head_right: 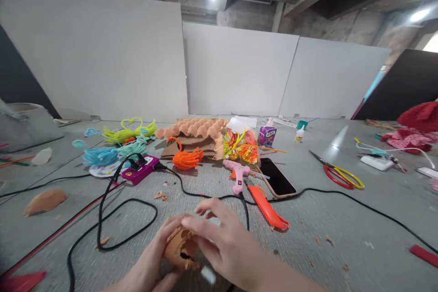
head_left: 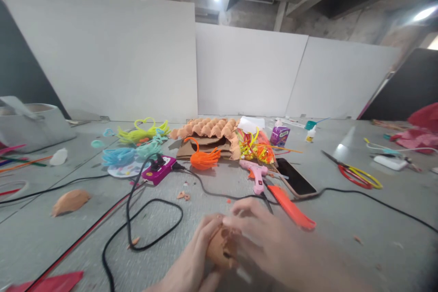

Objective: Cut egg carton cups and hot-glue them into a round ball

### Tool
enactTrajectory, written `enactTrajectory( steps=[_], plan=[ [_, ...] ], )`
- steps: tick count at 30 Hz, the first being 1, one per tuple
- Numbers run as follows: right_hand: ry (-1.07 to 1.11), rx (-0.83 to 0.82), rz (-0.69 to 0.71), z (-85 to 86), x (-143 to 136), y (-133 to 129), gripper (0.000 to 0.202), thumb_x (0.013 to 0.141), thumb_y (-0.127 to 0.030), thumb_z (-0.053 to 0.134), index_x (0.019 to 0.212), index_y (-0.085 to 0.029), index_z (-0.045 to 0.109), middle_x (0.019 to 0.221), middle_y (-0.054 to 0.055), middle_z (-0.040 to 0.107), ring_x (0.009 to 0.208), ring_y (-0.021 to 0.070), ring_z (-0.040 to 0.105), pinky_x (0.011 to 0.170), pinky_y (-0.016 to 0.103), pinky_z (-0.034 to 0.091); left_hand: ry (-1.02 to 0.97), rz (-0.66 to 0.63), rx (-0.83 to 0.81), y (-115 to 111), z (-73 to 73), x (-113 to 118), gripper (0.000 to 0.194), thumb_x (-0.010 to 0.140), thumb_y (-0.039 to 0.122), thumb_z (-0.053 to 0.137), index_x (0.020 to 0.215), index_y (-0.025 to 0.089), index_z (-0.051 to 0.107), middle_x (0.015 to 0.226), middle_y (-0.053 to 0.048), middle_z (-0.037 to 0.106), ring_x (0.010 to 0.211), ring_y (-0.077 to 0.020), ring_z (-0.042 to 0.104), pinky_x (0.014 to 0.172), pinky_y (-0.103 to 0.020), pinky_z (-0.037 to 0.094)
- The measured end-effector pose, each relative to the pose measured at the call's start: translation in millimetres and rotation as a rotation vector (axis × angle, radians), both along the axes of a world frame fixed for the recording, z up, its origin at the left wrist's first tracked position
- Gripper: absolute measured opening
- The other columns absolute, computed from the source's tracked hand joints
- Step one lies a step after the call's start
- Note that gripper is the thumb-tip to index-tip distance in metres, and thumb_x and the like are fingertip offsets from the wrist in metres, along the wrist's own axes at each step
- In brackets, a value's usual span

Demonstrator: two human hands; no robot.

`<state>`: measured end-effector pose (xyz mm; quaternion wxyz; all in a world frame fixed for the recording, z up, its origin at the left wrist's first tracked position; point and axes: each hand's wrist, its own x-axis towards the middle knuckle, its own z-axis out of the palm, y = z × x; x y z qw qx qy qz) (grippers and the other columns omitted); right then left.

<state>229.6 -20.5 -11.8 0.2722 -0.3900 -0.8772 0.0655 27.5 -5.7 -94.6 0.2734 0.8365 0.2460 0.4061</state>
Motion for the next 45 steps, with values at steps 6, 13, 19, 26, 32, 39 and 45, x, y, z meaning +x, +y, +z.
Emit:
enactTrajectory(
  steps=[6, 13, 19, 26, 32, 39, 45],
  plan=[
    [-0.314, 0.562, 0.162, -9.8, 8, -7, 0.021, 0.090, -0.008, 0.046, 0.099, -0.010, 0.065, 0.088, 0.009, 0.069, 0.087, 0.0206, 0.060, 0.080, 0.032, 0.050, 0.063, -0.045, -0.016, -1, -7.6, 1, 0.088, 0.060, -0.005, 0.046, 0.138, 0.027, 0.022, 0.131, -0.014, 0.046, 0.121, -0.0314, 0.049, 0.099, -0.046, 0.045],
    [-0.304, 0.526, 0.054, -4.9, 1, -18, 0.019, 0.086, -0.003, 0.051, 0.083, -0.017, 0.065, 0.079, 0.005, 0.069, 0.075, 0.0169, 0.060, 0.074, 0.028, 0.049, 0.057, -0.116, -0.036, -3, 3.0, 2, 0.086, 0.060, -0.006, 0.043, 0.136, 0.030, 0.022, 0.124, -0.011, 0.048, 0.117, -0.0281, 0.050, 0.098, -0.045, 0.045],
    [-0.293, 0.531, 0.078, -10.4, 1, -18, 0.021, 0.087, -0.003, 0.050, 0.081, -0.016, 0.065, 0.074, 0.005, 0.068, 0.071, 0.0172, 0.060, 0.072, 0.029, 0.048, 0.068, -0.179, -0.059, -2, 7.6, 3, 0.079, 0.065, -0.004, 0.047, 0.134, 0.028, 0.026, 0.124, -0.011, 0.048, 0.115, -0.0283, 0.051, 0.097, -0.045, 0.046],
    [-0.393, 0.660, 0.106, -10.0, 2, -10, 0.031, 0.088, -0.005, 0.039, 0.089, -0.012, 0.069, 0.078, 0.007, 0.069, 0.079, 0.0198, 0.057, 0.079, 0.032, 0.045, 0.143, -0.105, -0.051, -3, -4.2, 0, 0.085, 0.062, -0.006, 0.045, 0.137, 0.027, 0.020, 0.129, -0.013, 0.045, 0.120, -0.0295, 0.049, 0.101, -0.047, 0.044],
    [-0.479, 0.775, 0.184, -6.0, -1, -10, 0.020, 0.077, -0.007, 0.050, 0.079, -0.012, 0.069, 0.074, 0.005, 0.065, 0.067, 0.0177, 0.053, 0.064, 0.030, 0.044, 0.183, -0.116, -0.035, -5, -14.1, -1, 0.089, 0.060, -0.005, 0.045, 0.139, 0.027, 0.017, 0.134, -0.014, 0.040, 0.120, -0.0295, 0.050, 0.099, -0.046, 0.045],
    [-0.480, 0.739, 0.188, -5.8, -3, -13, 0.019, 0.076, -0.007, 0.050, 0.067, -0.016, 0.064, 0.064, 0.002, 0.059, 0.059, 0.0159, 0.049, 0.051, 0.028, 0.039, 0.188, -0.138, -0.014, -3, -21.7, 0, 0.089, 0.064, -0.004, 0.046, 0.140, 0.028, 0.013, 0.132, -0.015, 0.037, 0.118, -0.0321, 0.051, 0.097, -0.049, 0.046],
    [-0.523, 0.678, 0.169, -1.8, -2, -18, 0.022, 0.079, -0.004, 0.050, 0.067, -0.017, 0.063, 0.063, 0.000, 0.058, 0.058, 0.0150, 0.047, 0.051, 0.027, 0.039, 0.228, -0.151, -0.050, -6, -13.1, -2, 0.086, 0.074, 0.003, 0.053, 0.141, 0.035, 0.010, 0.132, -0.014, 0.036, 0.118, -0.0332, 0.051, 0.096, -0.047, 0.048]
  ],
)
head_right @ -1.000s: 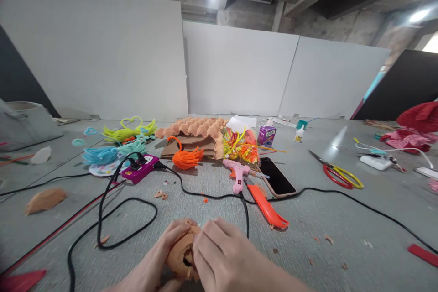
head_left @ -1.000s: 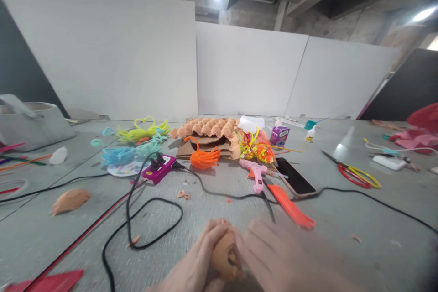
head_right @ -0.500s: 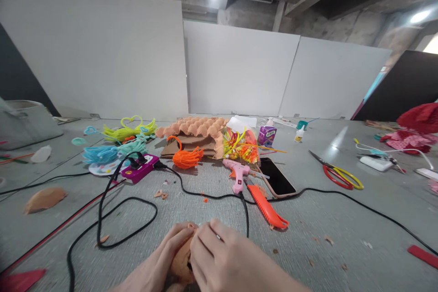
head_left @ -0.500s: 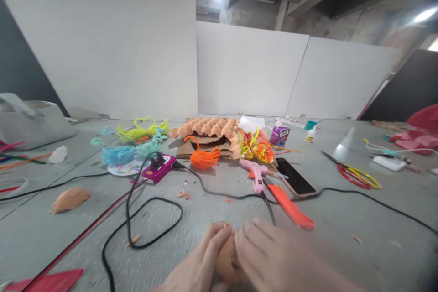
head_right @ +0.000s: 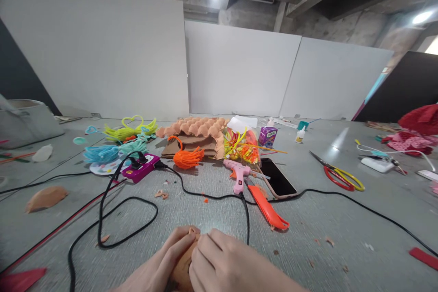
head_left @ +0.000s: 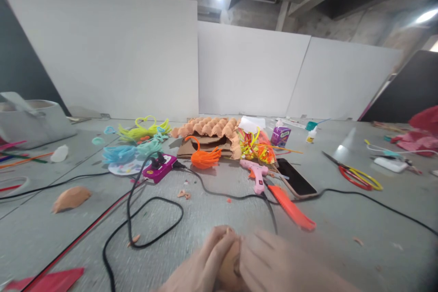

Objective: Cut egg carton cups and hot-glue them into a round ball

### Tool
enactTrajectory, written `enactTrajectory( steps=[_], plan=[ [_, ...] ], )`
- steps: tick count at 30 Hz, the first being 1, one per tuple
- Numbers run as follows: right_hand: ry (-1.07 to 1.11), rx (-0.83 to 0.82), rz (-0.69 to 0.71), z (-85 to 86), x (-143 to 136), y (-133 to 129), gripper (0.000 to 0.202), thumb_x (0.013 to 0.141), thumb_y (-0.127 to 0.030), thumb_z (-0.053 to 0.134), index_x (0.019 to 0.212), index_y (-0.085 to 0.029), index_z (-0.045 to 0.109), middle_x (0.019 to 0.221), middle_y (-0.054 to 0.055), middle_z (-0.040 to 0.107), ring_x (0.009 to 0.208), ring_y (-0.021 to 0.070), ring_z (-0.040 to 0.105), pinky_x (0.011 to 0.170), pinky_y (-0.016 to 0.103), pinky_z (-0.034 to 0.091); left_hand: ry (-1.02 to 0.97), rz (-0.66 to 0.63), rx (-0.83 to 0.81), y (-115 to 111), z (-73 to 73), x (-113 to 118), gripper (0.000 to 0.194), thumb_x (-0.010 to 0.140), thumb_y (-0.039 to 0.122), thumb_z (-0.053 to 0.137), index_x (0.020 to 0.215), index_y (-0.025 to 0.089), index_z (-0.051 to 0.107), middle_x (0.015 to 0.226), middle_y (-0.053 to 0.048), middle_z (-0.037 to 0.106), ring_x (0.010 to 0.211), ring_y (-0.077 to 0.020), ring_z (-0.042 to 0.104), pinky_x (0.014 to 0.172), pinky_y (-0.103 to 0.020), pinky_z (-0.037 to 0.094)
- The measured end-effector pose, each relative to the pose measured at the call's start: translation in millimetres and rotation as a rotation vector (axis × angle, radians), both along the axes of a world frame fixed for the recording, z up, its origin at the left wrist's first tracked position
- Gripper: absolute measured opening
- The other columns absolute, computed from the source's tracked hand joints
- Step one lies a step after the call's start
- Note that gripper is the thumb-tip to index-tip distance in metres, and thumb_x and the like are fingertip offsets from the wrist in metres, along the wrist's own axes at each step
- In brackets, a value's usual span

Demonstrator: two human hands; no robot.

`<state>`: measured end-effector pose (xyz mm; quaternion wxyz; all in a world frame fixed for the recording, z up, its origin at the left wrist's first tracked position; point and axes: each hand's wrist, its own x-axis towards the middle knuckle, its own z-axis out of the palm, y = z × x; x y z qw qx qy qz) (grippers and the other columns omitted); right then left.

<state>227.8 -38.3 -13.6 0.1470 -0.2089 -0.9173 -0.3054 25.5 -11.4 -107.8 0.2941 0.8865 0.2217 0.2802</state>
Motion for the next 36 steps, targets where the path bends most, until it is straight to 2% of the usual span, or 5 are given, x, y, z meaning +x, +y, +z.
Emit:
enactTrajectory(
  steps=[7, 13, 17, 23, 36],
  plan=[
    [0.136, -0.028, 0.000, 0.2, 2, 3, 0.028, 0.083, -0.002, 0.043, 0.071, -0.014, 0.065, 0.066, 0.004, 0.062, 0.060, 0.0162, 0.052, 0.056, 0.027, 0.045, -0.089, 0.006, -0.089, 1, 14.5, 3, 0.086, 0.068, -0.001, 0.052, 0.140, 0.035, 0.021, 0.129, -0.011, 0.044, 0.109, -0.0264, 0.058, 0.092, -0.039, 0.051],
    [0.483, -0.276, -0.065, -3.0, 3, 16, 0.027, 0.093, -0.008, 0.035, 0.098, -0.010, 0.062, 0.085, 0.008, 0.067, 0.079, 0.0168, 0.061, 0.075, 0.026, 0.051, -0.243, 0.203, -0.073, 2, 21.7, 4, 0.071, 0.075, 0.002, 0.052, 0.133, 0.037, 0.032, 0.127, -0.005, 0.053, 0.117, -0.0239, 0.054, 0.099, -0.039, 0.045],
    [0.538, -0.570, -0.123, 1.9, 4, 15, 0.017, 0.091, -0.011, 0.046, 0.097, -0.015, 0.061, 0.094, 0.005, 0.066, 0.091, 0.0149, 0.062, 0.085, 0.024, 0.050, -0.257, 0.229, -0.100, 1, 21.6, 1, 0.066, 0.077, 0.005, 0.055, 0.131, 0.039, 0.038, 0.124, -0.003, 0.058, 0.112, -0.0219, 0.058, 0.094, -0.033, 0.049],
    [0.485, -0.701, -0.088, 6.8, 5, 13, 0.032, 0.084, -0.020, 0.063, 0.115, -0.015, 0.057, 0.114, 0.005, 0.063, 0.106, 0.0146, 0.059, 0.096, 0.020, 0.045, -0.323, 0.247, -0.092, -1, 23.2, -1, 0.058, 0.078, 0.008, 0.057, 0.127, 0.039, 0.046, 0.118, -0.002, 0.060, 0.108, -0.0218, 0.060, 0.093, -0.034, 0.049],
    [0.432, -0.576, -0.050, -4.3, 6, 12, 0.026, 0.093, -0.019, 0.052, 0.118, -0.014, 0.058, 0.112, 0.007, 0.066, 0.104, 0.0133, 0.061, 0.091, 0.020, 0.050, -0.364, 0.155, -0.166, 1, 23.3, -1, 0.045, 0.083, 0.031, 0.060, 0.126, 0.039, 0.047, 0.122, -0.004, 0.055, 0.115, -0.0261, 0.053, 0.097, -0.042, 0.045]
  ],
)
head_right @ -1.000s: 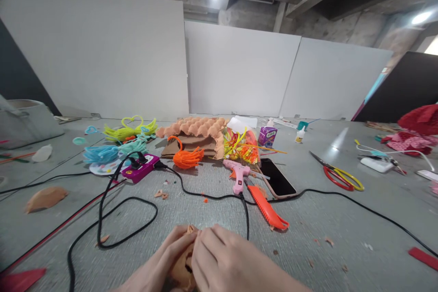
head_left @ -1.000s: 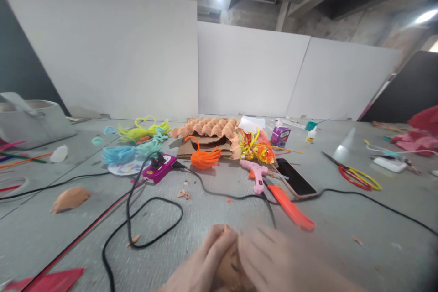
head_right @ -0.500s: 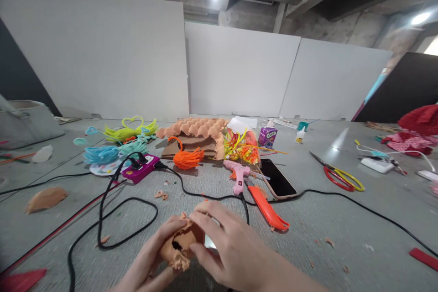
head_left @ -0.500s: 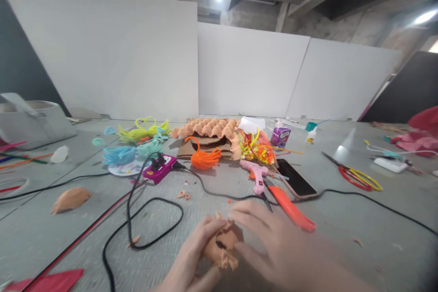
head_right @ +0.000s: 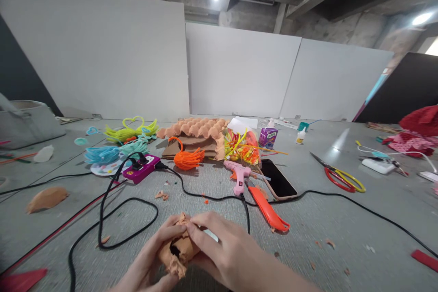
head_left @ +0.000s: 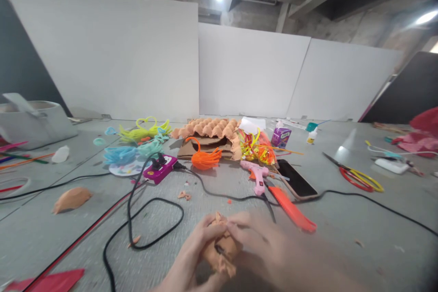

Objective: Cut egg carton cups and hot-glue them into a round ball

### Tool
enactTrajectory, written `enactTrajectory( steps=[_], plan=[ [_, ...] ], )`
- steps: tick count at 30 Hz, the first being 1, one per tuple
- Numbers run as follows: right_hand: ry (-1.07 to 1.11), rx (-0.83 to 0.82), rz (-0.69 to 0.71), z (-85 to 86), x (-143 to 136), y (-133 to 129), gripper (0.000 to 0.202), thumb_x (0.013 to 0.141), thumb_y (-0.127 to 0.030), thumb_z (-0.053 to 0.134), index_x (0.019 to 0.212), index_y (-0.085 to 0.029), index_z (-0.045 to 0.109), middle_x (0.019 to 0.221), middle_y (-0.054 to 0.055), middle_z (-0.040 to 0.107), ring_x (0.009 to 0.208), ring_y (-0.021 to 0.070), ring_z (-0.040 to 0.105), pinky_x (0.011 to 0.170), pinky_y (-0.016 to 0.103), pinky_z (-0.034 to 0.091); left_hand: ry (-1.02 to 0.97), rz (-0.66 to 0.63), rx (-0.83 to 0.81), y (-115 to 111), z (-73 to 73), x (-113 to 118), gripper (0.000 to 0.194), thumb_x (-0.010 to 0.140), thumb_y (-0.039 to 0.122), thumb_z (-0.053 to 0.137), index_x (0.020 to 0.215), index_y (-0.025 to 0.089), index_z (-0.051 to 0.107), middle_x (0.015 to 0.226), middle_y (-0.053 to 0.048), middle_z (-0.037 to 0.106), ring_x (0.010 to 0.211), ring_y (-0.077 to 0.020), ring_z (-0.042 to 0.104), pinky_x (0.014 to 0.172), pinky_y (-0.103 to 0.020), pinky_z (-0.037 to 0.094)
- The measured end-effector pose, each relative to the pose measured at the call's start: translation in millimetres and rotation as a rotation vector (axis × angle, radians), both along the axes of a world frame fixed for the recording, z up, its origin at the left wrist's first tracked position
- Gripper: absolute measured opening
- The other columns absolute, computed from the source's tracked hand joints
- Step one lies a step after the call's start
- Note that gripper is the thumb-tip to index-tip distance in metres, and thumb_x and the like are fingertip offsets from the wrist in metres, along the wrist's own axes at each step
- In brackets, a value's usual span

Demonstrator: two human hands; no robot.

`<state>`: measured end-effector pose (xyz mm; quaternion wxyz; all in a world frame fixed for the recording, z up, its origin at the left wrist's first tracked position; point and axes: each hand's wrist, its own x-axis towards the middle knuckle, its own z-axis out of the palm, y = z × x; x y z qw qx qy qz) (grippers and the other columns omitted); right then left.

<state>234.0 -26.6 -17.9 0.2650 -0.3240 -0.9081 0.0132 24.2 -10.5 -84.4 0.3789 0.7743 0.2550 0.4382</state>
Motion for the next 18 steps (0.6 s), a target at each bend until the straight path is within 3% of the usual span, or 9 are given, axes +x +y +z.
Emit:
enactTrajectory(
  steps=[3, 7, 13, 18],
  plan=[
    [-0.032, 0.025, 0.003, -1.2, -1, -2, 0.027, 0.096, -0.021, 0.046, 0.119, -0.013, 0.057, 0.113, 0.007, 0.065, 0.108, 0.0145, 0.059, 0.093, 0.022, 0.049, -0.010, -0.030, -0.035, 0, -3.0, -3, 0.039, 0.088, 0.041, 0.052, 0.126, 0.036, 0.048, 0.129, -0.007, 0.051, 0.126, -0.0290, 0.044, 0.102, -0.047, 0.039],
    [0.054, 0.032, -0.025, -3.1, -3, -1, 0.024, 0.095, -0.015, 0.045, 0.116, -0.015, 0.057, 0.111, 0.007, 0.066, 0.108, 0.0140, 0.059, 0.092, 0.021, 0.049, 0.001, 0.004, -0.034, 1, -4.1, 0, 0.035, 0.089, 0.032, 0.054, 0.122, 0.040, 0.049, 0.132, -0.003, 0.050, 0.132, -0.0265, 0.037, 0.104, -0.045, 0.037],
    [0.201, -0.216, -0.143, 2.0, -8, 4, 0.048, 0.071, -0.003, 0.062, 0.115, -0.019, 0.051, 0.108, 0.006, 0.065, 0.099, 0.0166, 0.064, 0.087, 0.025, 0.054, -0.092, 0.137, -0.147, 4, -1.5, 7, 0.067, 0.075, 0.012, 0.067, 0.125, 0.043, 0.035, 0.120, 0.000, 0.056, 0.109, -0.0216, 0.059, 0.089, -0.036, 0.052],
    [0.348, -0.482, -0.093, -2.9, -11, 8, 0.035, 0.075, -0.005, 0.061, 0.105, -0.020, 0.055, 0.110, 0.004, 0.063, 0.103, 0.0140, 0.061, 0.087, 0.024, 0.052, 0.054, 0.226, -0.019, 7, -0.6, 6, 0.070, 0.059, -0.004, 0.059, 0.114, 0.037, 0.049, 0.124, -0.002, 0.047, 0.121, -0.0279, 0.048, 0.098, -0.046, 0.043]
  ],
)
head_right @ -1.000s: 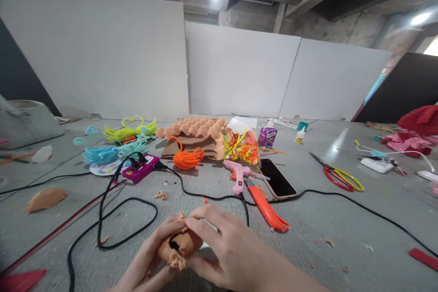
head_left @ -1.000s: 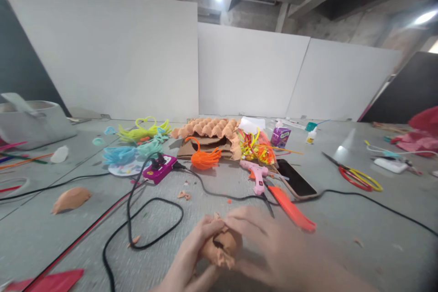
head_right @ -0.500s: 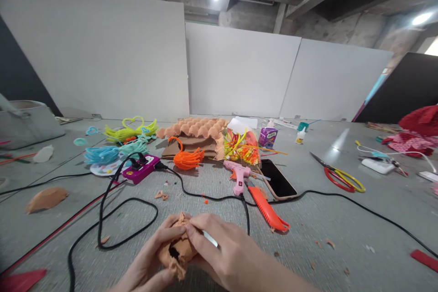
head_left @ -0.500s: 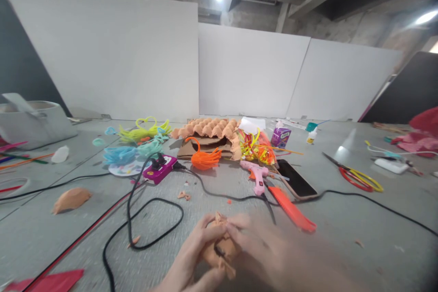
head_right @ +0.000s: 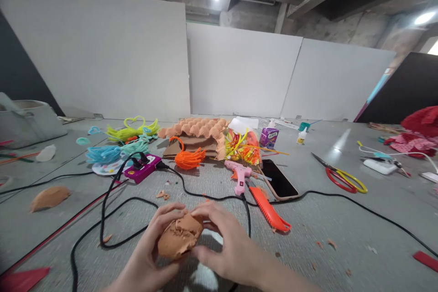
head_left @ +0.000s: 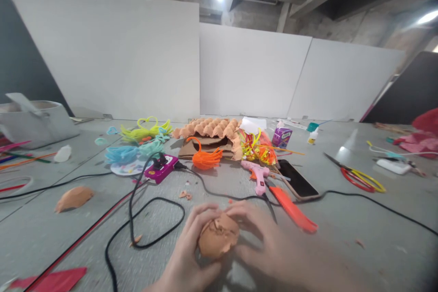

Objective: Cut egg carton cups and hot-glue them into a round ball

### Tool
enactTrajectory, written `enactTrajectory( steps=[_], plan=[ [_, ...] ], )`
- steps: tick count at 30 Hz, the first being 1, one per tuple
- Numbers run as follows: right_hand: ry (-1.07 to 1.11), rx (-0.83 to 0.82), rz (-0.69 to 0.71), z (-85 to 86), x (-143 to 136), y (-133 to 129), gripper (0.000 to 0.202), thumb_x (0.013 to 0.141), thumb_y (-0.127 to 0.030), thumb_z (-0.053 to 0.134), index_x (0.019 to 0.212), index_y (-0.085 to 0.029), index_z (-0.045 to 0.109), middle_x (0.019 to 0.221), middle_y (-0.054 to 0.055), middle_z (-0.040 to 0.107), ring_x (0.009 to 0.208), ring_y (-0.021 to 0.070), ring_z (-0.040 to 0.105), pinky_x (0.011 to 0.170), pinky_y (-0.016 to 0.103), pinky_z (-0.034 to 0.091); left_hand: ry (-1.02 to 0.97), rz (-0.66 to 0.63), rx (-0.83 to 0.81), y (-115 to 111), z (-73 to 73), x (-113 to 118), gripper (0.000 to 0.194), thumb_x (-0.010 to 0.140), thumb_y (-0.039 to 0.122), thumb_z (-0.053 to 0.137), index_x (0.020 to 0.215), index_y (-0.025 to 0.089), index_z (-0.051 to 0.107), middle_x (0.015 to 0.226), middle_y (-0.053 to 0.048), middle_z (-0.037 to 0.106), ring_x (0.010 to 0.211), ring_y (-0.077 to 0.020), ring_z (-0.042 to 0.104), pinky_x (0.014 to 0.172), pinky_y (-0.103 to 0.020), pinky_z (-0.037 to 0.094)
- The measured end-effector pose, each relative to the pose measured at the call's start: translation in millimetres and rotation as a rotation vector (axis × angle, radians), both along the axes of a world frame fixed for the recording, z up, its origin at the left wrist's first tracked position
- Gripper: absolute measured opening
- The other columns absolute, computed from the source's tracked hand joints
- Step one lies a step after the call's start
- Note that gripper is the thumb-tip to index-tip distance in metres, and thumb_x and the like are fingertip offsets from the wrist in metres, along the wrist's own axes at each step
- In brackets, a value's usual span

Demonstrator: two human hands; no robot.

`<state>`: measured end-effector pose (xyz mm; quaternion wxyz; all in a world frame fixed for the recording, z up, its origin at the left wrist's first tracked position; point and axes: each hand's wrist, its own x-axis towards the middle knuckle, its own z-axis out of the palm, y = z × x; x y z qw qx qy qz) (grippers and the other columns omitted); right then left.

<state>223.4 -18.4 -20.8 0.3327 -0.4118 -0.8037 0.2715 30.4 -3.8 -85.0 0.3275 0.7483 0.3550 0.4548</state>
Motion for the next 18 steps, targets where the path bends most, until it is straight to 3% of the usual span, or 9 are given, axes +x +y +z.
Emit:
enactTrajectory(
  steps=[2, 6, 11, 14, 18],
  plan=[
    [0.037, -0.023, -0.010, -1.2, -1, 1, 0.030, 0.076, -0.004, 0.061, 0.100, -0.021, 0.057, 0.107, 0.002, 0.064, 0.099, 0.0118, 0.062, 0.085, 0.021, 0.052, 0.017, -0.010, 0.023, 2, -1.0, 0, 0.074, 0.056, -0.008, 0.053, 0.114, 0.038, 0.051, 0.128, -0.002, 0.041, 0.126, -0.0294, 0.043, 0.099, -0.048, 0.042],
    [-0.016, 0.110, -0.099, -2.6, -1, -1, 0.025, 0.075, -0.003, 0.063, 0.090, -0.022, 0.058, 0.101, -0.001, 0.065, 0.093, 0.0119, 0.063, 0.085, 0.024, 0.052, 0.006, -0.083, 0.025, 4, -4.8, 0, 0.082, 0.057, -0.010, 0.043, 0.118, 0.044, 0.049, 0.131, 0.000, 0.041, 0.129, -0.0263, 0.041, 0.104, -0.050, 0.037],
    [-0.023, 0.159, -0.103, -17.2, -2, -1, 0.021, 0.079, -0.006, 0.061, 0.092, -0.022, 0.057, 0.106, 0.002, 0.062, 0.095, 0.0143, 0.063, 0.084, 0.029, 0.053, 0.003, -0.202, -0.114, -1, -7.9, -4, 0.080, 0.069, -0.005, 0.042, 0.136, 0.038, 0.032, 0.144, -0.005, 0.035, 0.137, -0.0279, 0.031, 0.109, -0.054, 0.027],
    [0.010, 0.184, -0.077, -24.6, -3, -2, 0.025, 0.076, -0.003, 0.062, 0.091, -0.022, 0.056, 0.106, 0.002, 0.061, 0.096, 0.0135, 0.062, 0.086, 0.028, 0.052, -0.033, -0.250, -0.206, -4, -7.5, -5, 0.077, 0.077, 0.004, 0.050, 0.142, 0.031, 0.019, 0.142, -0.010, 0.040, 0.131, -0.0284, 0.041, 0.107, -0.052, 0.033],
    [0.000, 0.202, -0.081, -16.1, -2, -4, 0.028, 0.072, 0.000, 0.060, 0.089, -0.023, 0.055, 0.103, 0.001, 0.062, 0.092, 0.0124, 0.062, 0.083, 0.025, 0.052, -0.031, -0.160, -0.208, -3, -7.0, -1, 0.066, 0.075, 0.012, 0.061, 0.133, 0.028, 0.035, 0.132, -0.010, 0.051, 0.123, -0.0275, 0.050, 0.102, -0.046, 0.040]
  ],
)
